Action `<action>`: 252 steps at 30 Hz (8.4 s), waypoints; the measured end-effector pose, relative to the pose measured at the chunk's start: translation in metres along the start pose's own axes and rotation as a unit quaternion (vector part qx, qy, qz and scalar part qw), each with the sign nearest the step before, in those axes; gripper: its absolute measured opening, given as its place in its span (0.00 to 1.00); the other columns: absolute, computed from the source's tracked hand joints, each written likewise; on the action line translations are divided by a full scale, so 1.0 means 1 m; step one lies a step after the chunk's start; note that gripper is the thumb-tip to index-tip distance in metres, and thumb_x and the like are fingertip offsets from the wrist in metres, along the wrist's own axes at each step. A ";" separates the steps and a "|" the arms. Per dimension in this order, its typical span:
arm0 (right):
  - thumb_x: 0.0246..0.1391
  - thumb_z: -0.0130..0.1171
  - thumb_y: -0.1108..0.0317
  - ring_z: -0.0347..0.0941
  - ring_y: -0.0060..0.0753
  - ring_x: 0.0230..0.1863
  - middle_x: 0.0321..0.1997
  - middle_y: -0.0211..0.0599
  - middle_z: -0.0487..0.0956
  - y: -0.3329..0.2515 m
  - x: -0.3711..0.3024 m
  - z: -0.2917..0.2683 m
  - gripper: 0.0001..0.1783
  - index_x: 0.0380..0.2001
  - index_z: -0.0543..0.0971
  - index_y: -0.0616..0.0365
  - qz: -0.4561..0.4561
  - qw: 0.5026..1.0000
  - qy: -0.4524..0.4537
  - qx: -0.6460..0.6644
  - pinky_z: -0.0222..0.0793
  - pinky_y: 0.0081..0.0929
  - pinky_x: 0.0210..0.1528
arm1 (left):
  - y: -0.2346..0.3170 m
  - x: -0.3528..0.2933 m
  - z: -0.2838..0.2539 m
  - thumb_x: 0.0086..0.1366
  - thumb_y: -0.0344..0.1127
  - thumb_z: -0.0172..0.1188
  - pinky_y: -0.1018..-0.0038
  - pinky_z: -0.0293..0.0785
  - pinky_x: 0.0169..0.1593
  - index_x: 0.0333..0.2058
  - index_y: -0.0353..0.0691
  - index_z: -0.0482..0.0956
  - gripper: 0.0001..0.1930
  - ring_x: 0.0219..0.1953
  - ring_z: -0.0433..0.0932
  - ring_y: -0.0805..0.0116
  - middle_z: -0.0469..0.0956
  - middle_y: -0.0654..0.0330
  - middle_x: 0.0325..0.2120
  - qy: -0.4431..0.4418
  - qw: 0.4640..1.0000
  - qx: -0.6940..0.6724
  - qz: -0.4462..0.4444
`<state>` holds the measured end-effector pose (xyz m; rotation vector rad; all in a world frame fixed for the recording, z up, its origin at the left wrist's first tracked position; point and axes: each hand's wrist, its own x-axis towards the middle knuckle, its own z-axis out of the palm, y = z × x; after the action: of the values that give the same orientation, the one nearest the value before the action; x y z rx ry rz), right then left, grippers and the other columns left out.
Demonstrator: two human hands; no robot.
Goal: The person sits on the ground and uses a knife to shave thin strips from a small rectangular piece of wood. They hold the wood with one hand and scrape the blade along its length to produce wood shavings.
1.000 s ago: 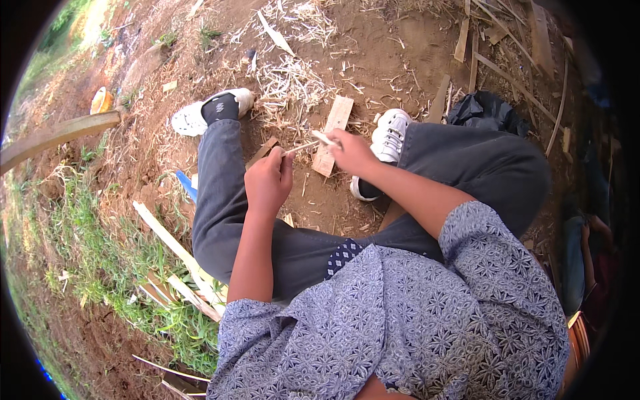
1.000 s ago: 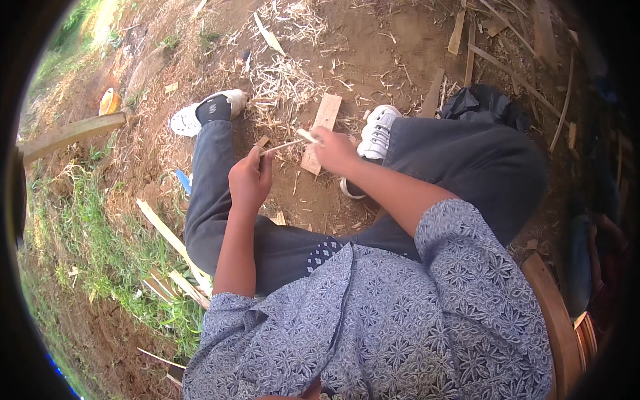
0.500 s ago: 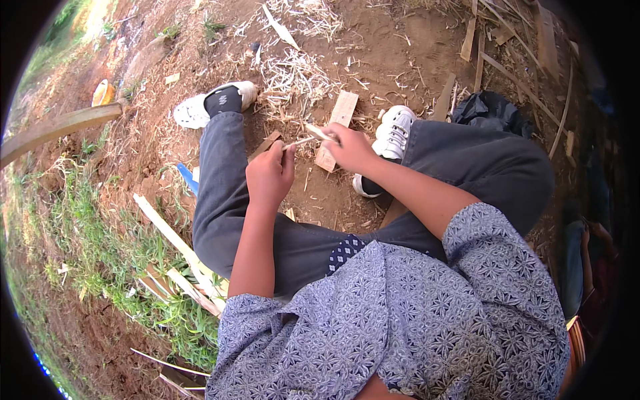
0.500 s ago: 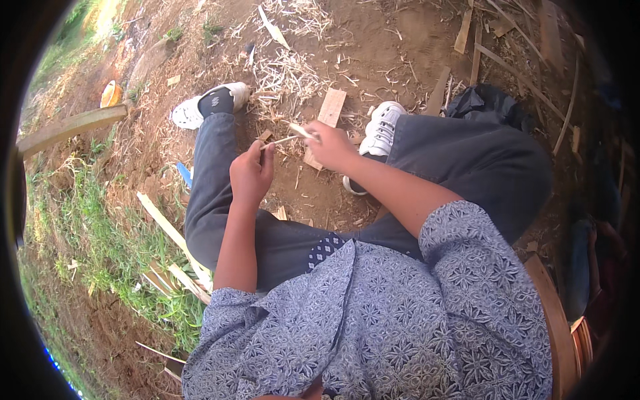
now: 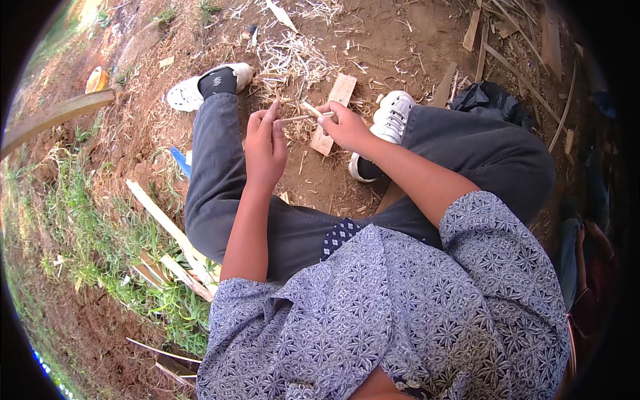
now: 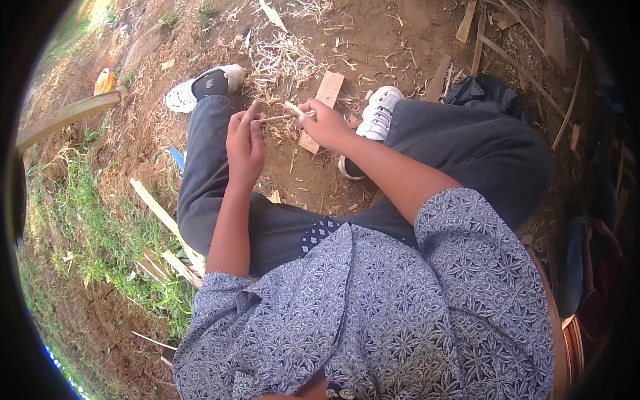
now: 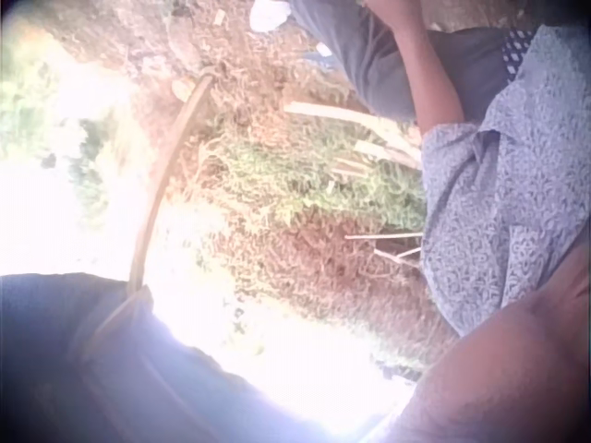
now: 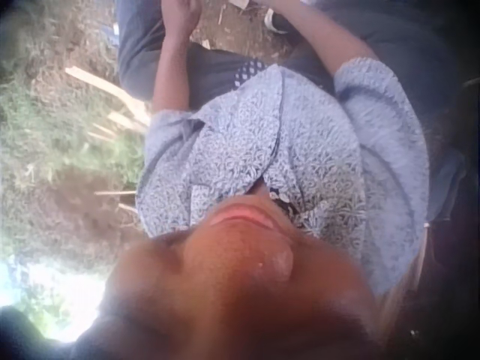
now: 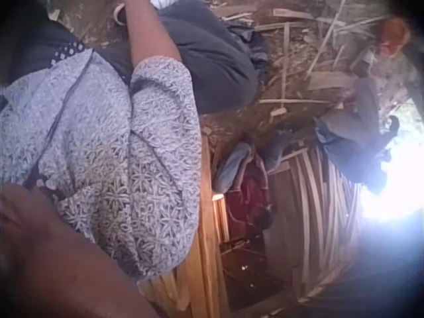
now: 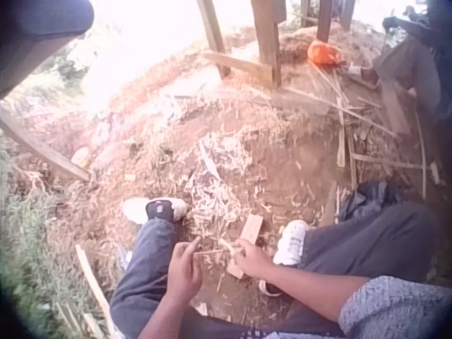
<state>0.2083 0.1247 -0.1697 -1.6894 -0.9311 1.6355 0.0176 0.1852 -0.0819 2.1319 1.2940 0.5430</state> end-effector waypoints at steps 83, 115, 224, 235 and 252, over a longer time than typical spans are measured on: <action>0.65 0.61 0.63 0.79 0.21 0.34 0.35 0.33 0.84 -0.010 0.000 -0.006 0.16 0.53 0.80 0.55 -0.018 0.999 0.049 0.006 0.74 0.25 0.37 | -0.002 0.001 0.015 0.69 0.20 0.61 0.79 0.81 0.37 0.34 0.32 0.72 0.06 0.34 0.85 0.73 0.81 0.58 0.30 0.047 0.971 -0.227 -0.055; 0.61 0.64 0.62 0.79 0.24 0.34 0.34 0.35 0.84 -0.003 0.008 -0.008 0.18 0.51 0.80 0.58 -0.051 0.998 0.026 0.017 0.73 0.28 0.39 | -0.001 0.008 0.010 0.68 0.19 0.61 0.79 0.80 0.37 0.32 0.32 0.72 0.07 0.34 0.84 0.75 0.83 0.57 0.30 0.045 0.968 -0.242 -0.055; 0.64 0.61 0.58 0.78 0.26 0.33 0.33 0.36 0.82 0.018 0.013 -0.026 0.19 0.54 0.78 0.55 -0.041 0.996 0.056 -0.055 0.72 0.29 0.37 | 0.009 0.034 0.009 0.68 0.20 0.62 0.79 0.80 0.39 0.33 0.31 0.74 0.05 0.35 0.83 0.77 0.83 0.58 0.31 -0.014 0.989 -0.148 -0.018; 0.65 0.60 0.63 0.75 0.27 0.33 0.35 0.35 0.81 0.008 0.006 -0.020 0.16 0.52 0.78 0.56 -0.048 0.994 0.068 -0.064 0.70 0.29 0.38 | 0.007 0.035 0.018 0.64 0.23 0.68 0.77 0.79 0.35 0.32 0.32 0.77 0.07 0.31 0.84 0.73 0.83 0.56 0.28 0.018 0.987 -0.161 -0.018; 0.71 0.52 0.59 0.69 0.14 0.24 0.34 0.28 0.78 -0.033 0.004 -0.026 0.23 0.65 0.67 0.52 0.035 0.989 -0.039 0.139 0.67 0.18 0.26 | 0.006 0.036 0.013 0.63 0.24 0.69 0.76 0.79 0.36 0.34 0.32 0.80 0.06 0.32 0.83 0.72 0.83 0.57 0.30 0.001 0.981 -0.192 -0.029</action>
<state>0.2317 0.1479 -0.1435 -1.4922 -0.6505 1.7955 0.0453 0.2124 -0.0864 1.7705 1.1405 0.7070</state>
